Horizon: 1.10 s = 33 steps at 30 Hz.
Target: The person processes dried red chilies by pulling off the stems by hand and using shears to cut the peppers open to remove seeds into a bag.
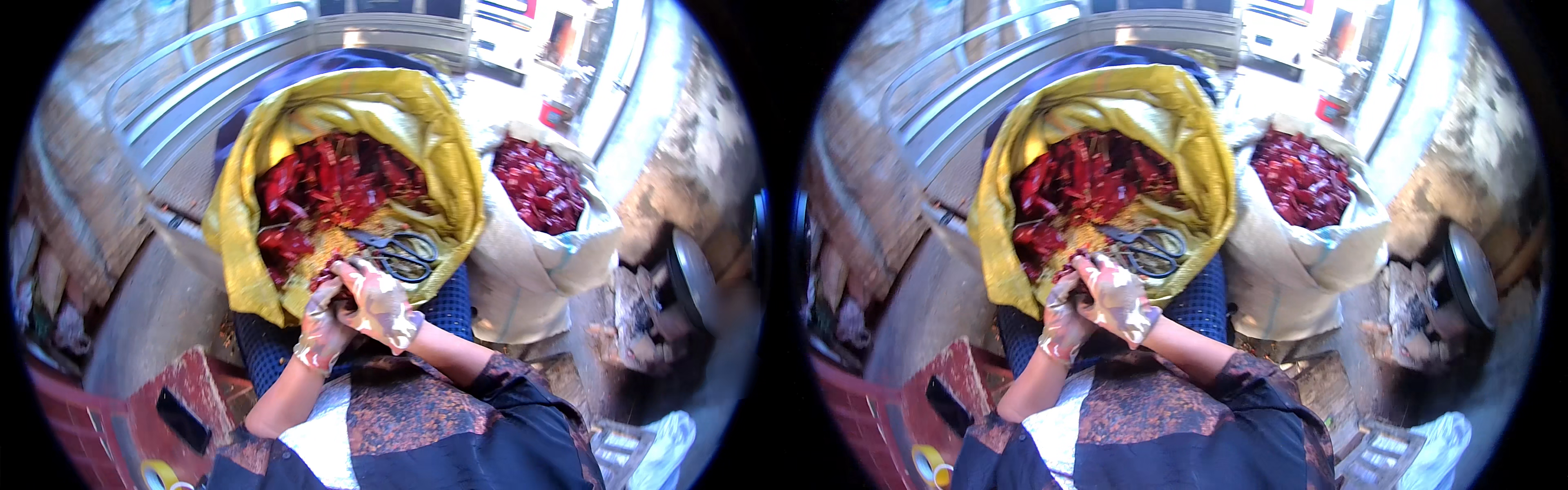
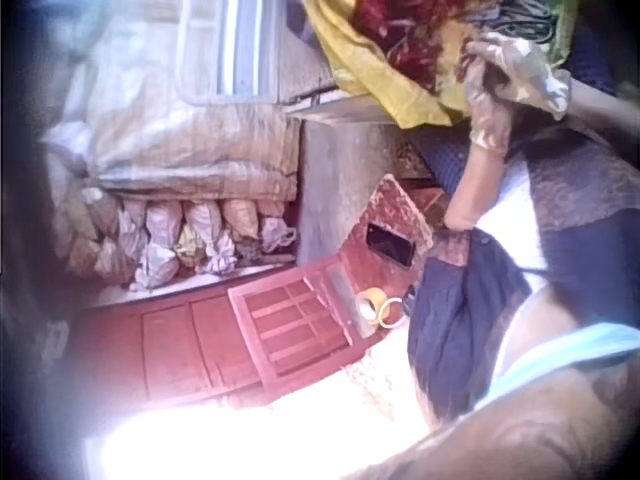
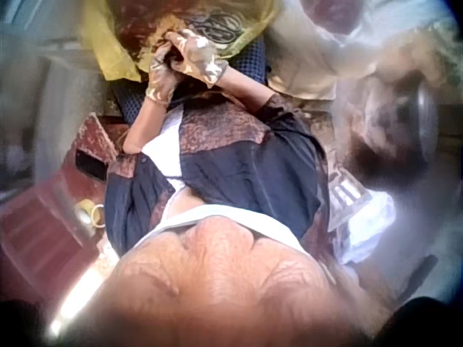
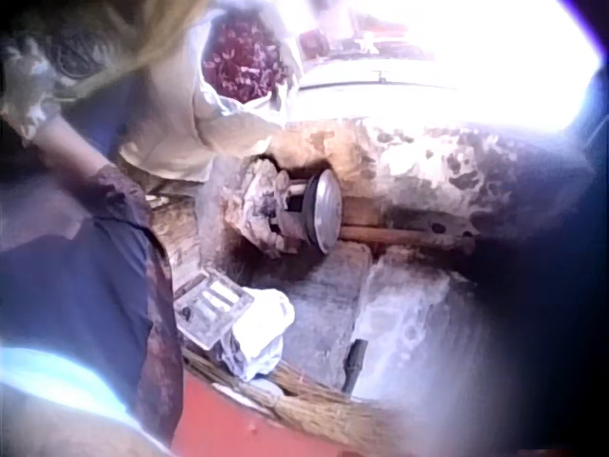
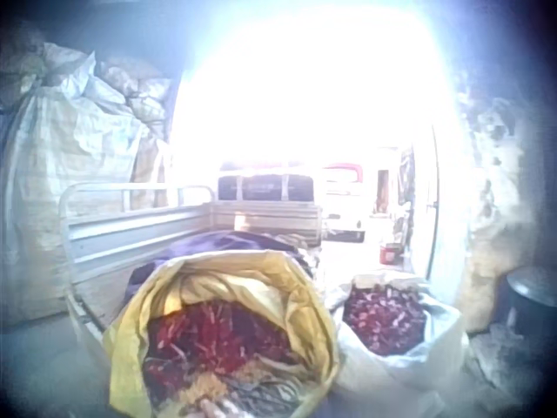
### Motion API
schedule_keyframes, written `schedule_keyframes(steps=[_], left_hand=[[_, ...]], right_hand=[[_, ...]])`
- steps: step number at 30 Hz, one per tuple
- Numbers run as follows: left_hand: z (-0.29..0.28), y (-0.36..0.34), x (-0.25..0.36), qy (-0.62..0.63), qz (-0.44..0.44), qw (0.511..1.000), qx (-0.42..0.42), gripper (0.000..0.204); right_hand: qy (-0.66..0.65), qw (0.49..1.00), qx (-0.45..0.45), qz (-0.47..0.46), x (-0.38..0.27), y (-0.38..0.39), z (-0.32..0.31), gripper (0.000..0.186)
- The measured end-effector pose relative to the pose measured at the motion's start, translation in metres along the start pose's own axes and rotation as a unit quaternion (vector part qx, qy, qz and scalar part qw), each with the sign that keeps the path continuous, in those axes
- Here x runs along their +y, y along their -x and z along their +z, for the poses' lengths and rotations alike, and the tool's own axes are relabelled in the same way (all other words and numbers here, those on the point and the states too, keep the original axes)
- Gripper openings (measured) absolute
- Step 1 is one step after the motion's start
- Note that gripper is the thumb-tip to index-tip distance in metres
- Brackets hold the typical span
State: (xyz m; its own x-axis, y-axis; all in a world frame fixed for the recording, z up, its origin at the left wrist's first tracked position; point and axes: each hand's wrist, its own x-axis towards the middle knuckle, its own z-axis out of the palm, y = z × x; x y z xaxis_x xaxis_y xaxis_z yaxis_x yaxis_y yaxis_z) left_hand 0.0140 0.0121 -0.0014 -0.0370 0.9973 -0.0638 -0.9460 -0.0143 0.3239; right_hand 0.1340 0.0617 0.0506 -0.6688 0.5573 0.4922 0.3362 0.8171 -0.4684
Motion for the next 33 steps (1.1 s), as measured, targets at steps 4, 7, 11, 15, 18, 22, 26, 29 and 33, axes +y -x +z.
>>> schedule_keyframes(steps=[4,7,11,15,18,22,26,29,33], left_hand=[[0.038,-0.008,-0.001,-0.080,0.027,0.995,-0.052,0.036],[0.050,-0.028,-0.009,-0.099,0.011,0.991,-0.094,0.035],[0.069,-0.069,-0.020,-0.010,-0.029,0.983,-0.182,0.042],[0.116,-0.057,-0.029,-0.072,0.003,0.987,-0.144,0.067],[0.078,-0.050,-0.026,-0.069,-0.020,0.989,-0.130,0.066],[0.047,-0.030,-0.025,-0.082,-0.069,0.987,-0.119,0.059],[0.032,-0.016,-0.004,-0.023,-0.057,0.994,-0.093,0.050],[0.013,-0.002,0.012,-0.029,-0.020,0.992,-0.124,0.051],[0.005,-0.005,0.017,-0.014,-0.031,0.997,-0.069,0.052]], right_hand=[[-0.102,0.990,0.089,-0.022,0.022,-0.015,-0.019,0.050],[-0.373,0.912,0.079,0.152,0.018,-0.019,-0.054,0.046],[-0.012,0.971,0.237,-0.040,0.052,-0.029,-0.091,0.039],[0.123,0.945,0.287,0.100,0.130,-0.041,-0.181,0.035],[0.341,0.873,0.279,0.210,0.219,-0.031,-0.221,0.040],[0.387,0.836,0.232,0.313,0.255,0.014,-0.259,0.037],[-0.117,0.910,0.347,0.195,0.263,0.001,-0.216,0.013],[-0.279,0.933,0.184,0.133,0.159,-0.039,-0.147,0.014],[-0.083,0.996,-0.009,-0.027,0.082,-0.060,-0.078,0.017]])
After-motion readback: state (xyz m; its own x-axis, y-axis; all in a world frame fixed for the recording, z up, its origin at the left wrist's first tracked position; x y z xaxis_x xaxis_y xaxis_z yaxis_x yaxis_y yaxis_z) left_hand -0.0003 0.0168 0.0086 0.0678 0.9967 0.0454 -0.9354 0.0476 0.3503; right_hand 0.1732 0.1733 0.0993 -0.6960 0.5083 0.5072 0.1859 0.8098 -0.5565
